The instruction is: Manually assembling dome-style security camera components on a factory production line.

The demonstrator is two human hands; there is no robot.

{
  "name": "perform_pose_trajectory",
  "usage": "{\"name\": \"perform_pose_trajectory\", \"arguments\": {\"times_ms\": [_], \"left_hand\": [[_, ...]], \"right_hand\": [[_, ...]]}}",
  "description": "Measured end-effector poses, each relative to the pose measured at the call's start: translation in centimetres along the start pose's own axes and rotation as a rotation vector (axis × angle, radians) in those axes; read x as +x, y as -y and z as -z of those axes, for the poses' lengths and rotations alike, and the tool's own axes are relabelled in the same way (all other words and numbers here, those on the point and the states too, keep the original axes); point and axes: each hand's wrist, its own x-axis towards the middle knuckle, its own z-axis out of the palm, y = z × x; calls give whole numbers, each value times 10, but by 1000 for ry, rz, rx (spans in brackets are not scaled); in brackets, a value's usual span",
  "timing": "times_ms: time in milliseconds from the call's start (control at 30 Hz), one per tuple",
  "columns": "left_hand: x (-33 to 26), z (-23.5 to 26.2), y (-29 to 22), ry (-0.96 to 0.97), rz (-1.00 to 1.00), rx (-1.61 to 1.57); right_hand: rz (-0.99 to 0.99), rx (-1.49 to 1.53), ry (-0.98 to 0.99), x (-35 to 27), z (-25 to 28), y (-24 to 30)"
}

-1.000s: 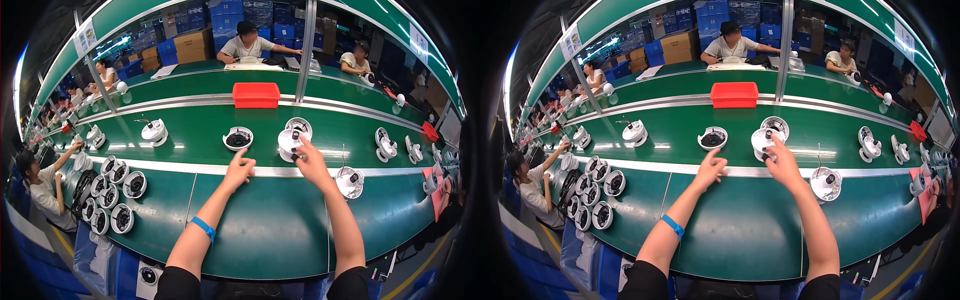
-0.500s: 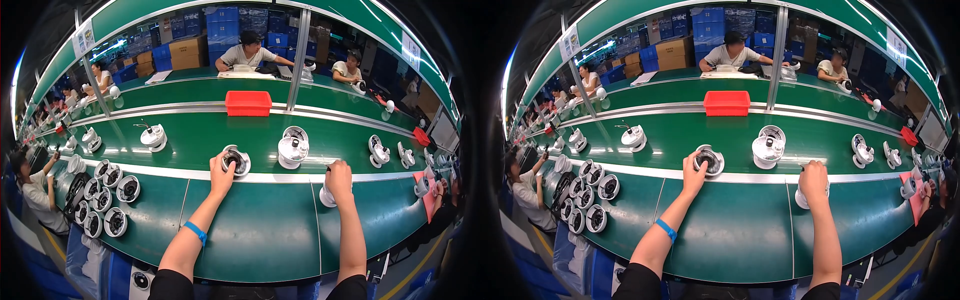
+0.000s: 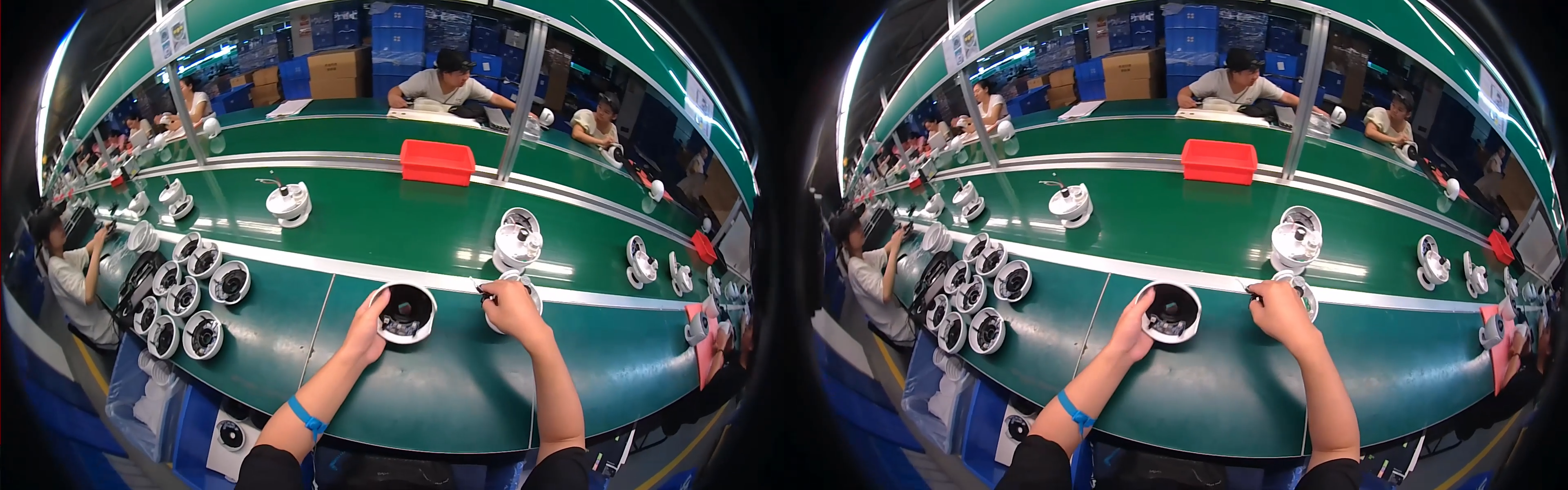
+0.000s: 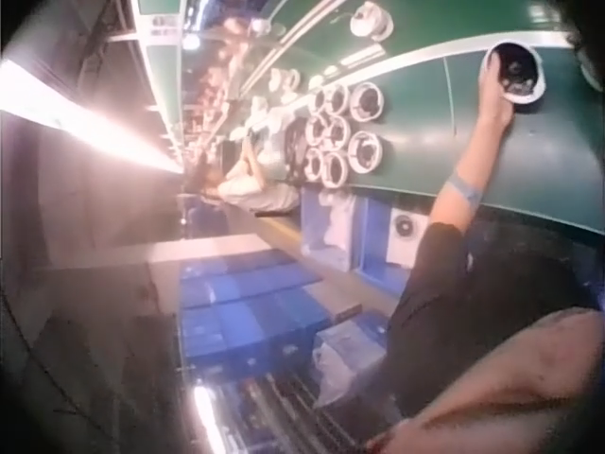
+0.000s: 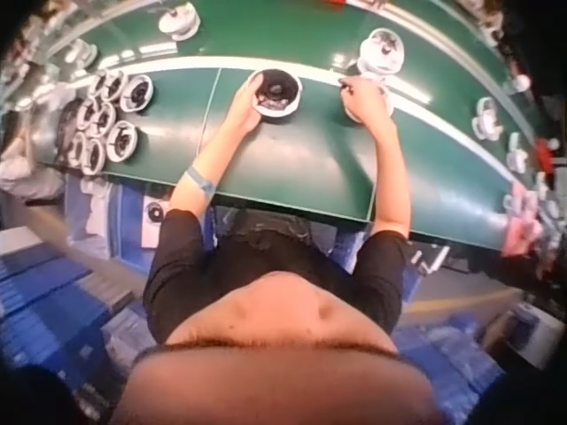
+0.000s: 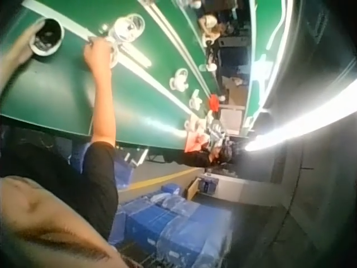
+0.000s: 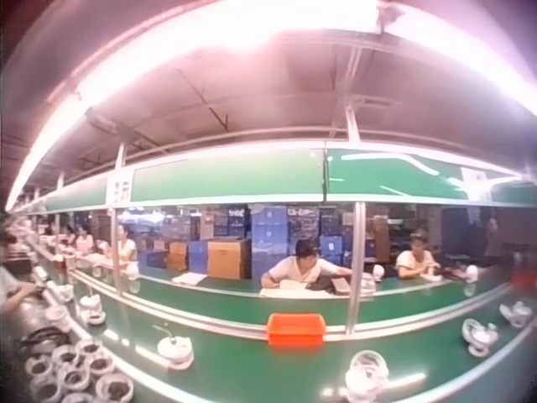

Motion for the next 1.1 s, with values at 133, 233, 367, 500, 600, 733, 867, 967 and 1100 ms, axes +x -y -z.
{"name": "perform_pose_trajectory", "arguments": {"times_ms": [133, 233, 367, 500, 600, 733, 867, 967, 1100], "left_hand": [[10, 32, -35, 187, 144, -138], [9, 63, -53, 171, 97, -63], [14, 99, -67, 208, 94, -89], [51, 142, -79, 246, 69, -109], [67, 172, -82, 237, 39, -129], [68, 193, -88, 299, -20, -127], [68, 207, -92, 390, -95, -11], [73, 215, -93, 414, -109, 37], [76, 223, -105, 447, -150, 126]], "right_hand": [[111, 109, -8, 28, -38, 36], [80, 167, 59, 46, -68, 77], [128, 193, -8, 67, -124, 97], [141, 262, -86, 103, -186, 108], [267, 191, -101, 117, -221, 117], [493, 32, -104, 126, -245, 138], [597, -34, -95, 130, -262, 152], [644, -75, -100, 137, -271, 149], [711, -122, -93, 147, -284, 153]]}}
